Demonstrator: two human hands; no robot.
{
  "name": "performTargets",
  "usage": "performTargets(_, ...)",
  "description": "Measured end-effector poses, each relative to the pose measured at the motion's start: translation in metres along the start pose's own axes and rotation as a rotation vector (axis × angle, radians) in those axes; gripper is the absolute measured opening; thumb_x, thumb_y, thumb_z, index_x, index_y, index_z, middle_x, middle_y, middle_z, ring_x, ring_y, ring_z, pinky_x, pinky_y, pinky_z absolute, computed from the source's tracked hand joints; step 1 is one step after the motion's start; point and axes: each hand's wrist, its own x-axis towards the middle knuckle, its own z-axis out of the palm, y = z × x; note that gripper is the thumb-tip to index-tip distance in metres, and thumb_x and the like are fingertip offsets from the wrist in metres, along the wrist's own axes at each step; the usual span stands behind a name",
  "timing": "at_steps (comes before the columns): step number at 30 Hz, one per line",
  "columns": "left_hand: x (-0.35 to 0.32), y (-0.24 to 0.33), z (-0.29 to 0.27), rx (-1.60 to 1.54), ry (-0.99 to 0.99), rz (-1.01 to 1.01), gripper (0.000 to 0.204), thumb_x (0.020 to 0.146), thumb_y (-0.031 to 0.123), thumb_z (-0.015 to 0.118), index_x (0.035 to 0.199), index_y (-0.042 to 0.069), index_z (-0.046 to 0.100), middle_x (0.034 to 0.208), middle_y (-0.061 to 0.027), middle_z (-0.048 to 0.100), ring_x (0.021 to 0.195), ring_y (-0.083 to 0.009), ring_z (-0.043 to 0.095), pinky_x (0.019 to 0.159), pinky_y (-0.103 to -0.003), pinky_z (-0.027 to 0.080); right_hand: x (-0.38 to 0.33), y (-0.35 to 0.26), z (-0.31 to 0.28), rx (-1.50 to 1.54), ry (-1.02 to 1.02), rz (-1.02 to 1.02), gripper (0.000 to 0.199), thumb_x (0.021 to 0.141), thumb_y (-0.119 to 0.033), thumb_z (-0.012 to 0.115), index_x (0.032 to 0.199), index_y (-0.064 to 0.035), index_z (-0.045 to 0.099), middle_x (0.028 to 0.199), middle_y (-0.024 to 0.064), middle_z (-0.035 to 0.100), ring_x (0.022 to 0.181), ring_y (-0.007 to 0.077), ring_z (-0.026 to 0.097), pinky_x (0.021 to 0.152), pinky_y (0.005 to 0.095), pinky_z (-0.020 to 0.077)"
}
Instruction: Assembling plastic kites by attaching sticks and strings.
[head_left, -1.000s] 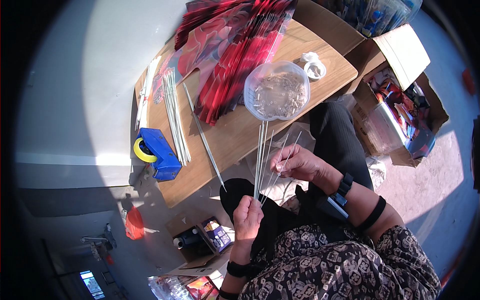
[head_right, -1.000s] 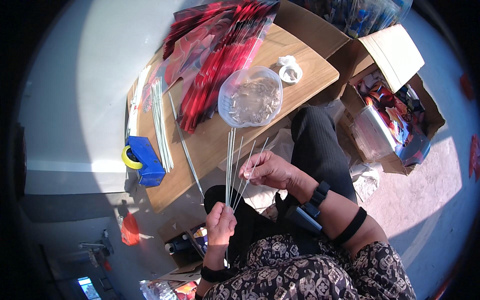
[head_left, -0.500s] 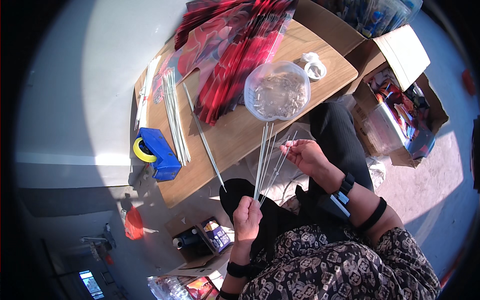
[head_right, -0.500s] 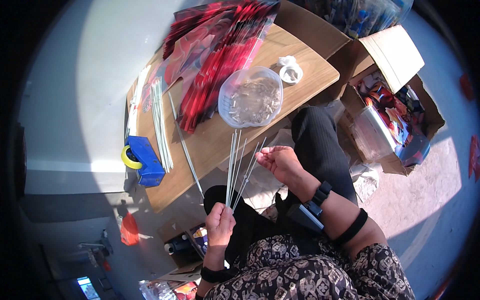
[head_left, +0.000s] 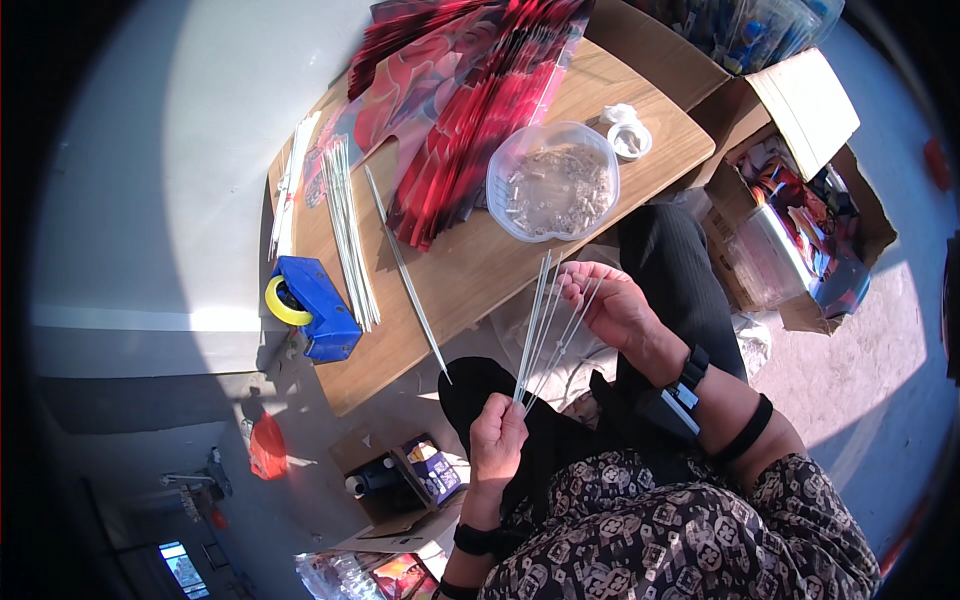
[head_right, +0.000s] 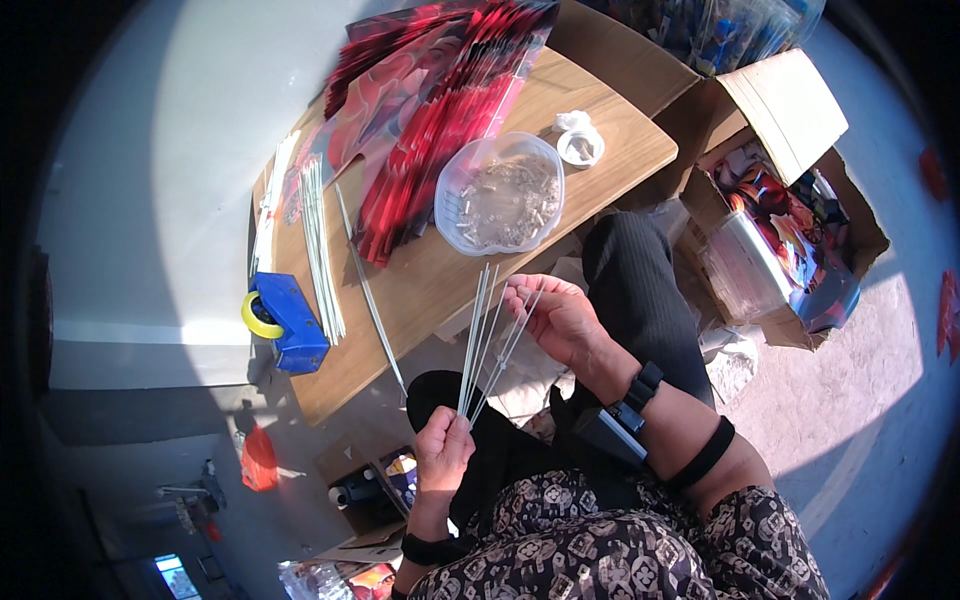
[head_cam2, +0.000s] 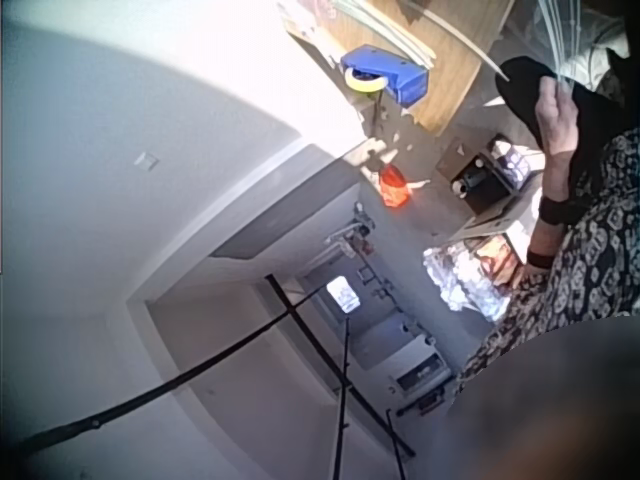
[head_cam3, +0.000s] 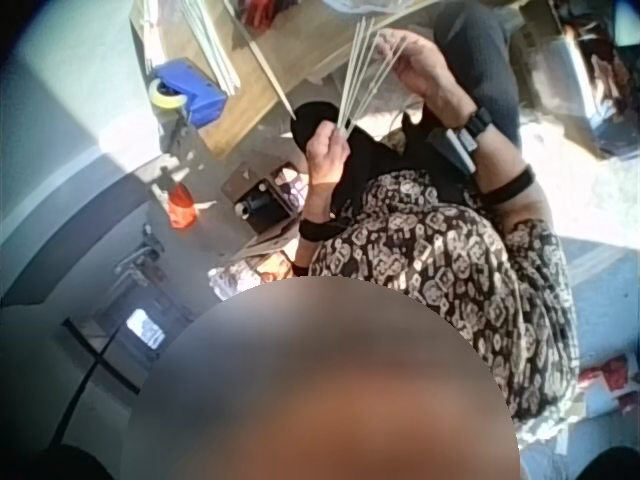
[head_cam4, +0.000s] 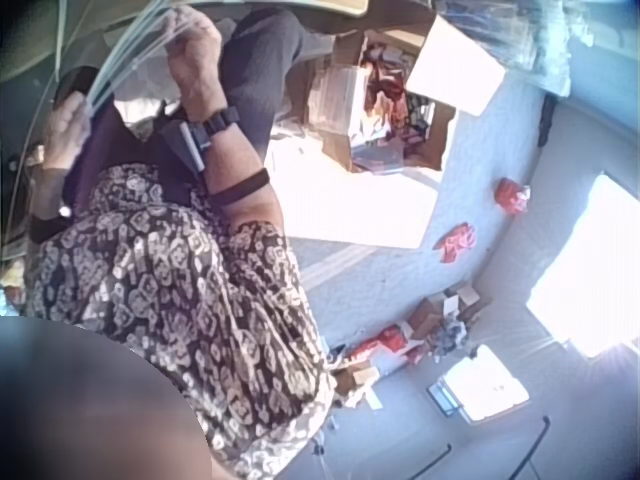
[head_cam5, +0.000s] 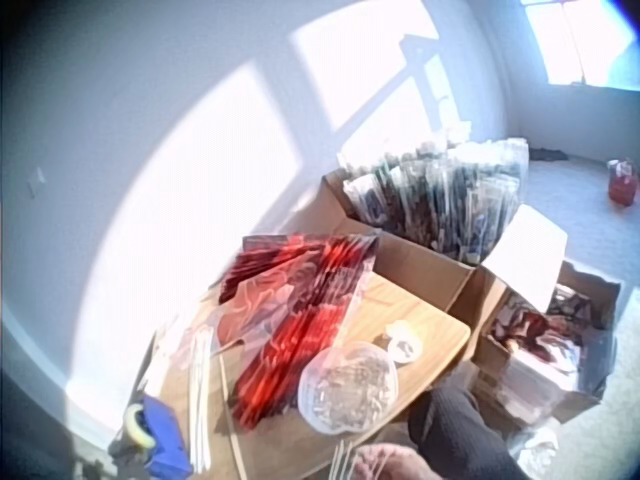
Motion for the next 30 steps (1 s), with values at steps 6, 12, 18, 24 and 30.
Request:
performTargets(6,0.000,0.003,0.000,0.003,-0.036,-0.044,0.018,0.095,0.011,0.049,0.079,0.004,0.046,0.057,0.0030,0.041,0.048,-0.0036,0.039,0.042,-0.021,0.031,0.001,-0.002,-0.003,0.100,-0.174,-0.033,0.016,0.090,-0.008,0.056,0.100,0.0033,0.060,0.083,0.0044,0.062,0.070,0.0115,0.058,0.062,0.0225,0.0494)
performTargets(12,0.001,0.000,0.000,-0.002,-0.044,-0.030,0.017,0.095,0.010,0.050,0.079,0.003,0.046,0.059,0.0027,0.040,0.048,-0.0039,0.040,0.042,-0.021,0.032,-0.002,-0.003,0.002,0.183,-0.175,-0.008,0.017,0.089,-0.009,0.058,0.100,0.0042,0.061,0.078,0.0019,0.056,0.067,0.0096,0.049,0.061,0.0216,0.0442)
performTargets(18,0.001,-0.005,0.001,-0.010,-0.034,0.001,0.020,0.095,0.015,0.049,0.078,0.004,0.047,0.055,0.0021,0.043,0.046,-0.0037,0.040,0.041,-0.020,0.030,-0.001,-0.001,0.000,0.219,-0.228,0.015,0.018,0.088,-0.010,0.059,0.100,0.0040,0.061,0.080,0.0015,0.056,0.067,0.0086,0.047,0.061,0.0216,0.0430)
performTargets(24,0.001,-0.002,0.002,-0.006,-0.034,-0.011,0.020,0.095,0.014,0.049,0.077,0.005,0.047,0.055,0.0020,0.043,0.046,-0.0037,0.040,0.041,-0.020,0.030,0.000,-0.002,-0.002,0.202,-0.259,0.008,0.019,0.087,-0.011,0.061,0.100,0.0034,0.061,0.080,0.0012,0.055,0.067,0.0084,0.048,0.062,0.0212,0.0428)
performTargets(30,0.002,-0.003,0.001,-0.018,-0.026,0.003,0.020,0.095,0.013,0.049,0.077,0.005,0.047,0.055,0.0020,0.043,0.045,-0.0038,0.040,0.041,-0.020,0.030,-0.005,-0.004,0.005,0.082,-0.206,-0.020,0.016,0.088,-0.011,0.061,0.096,0.0017,0.062,0.079,0.0018,0.057,0.067,0.0087,0.048,0.061,0.0213,0.0432)
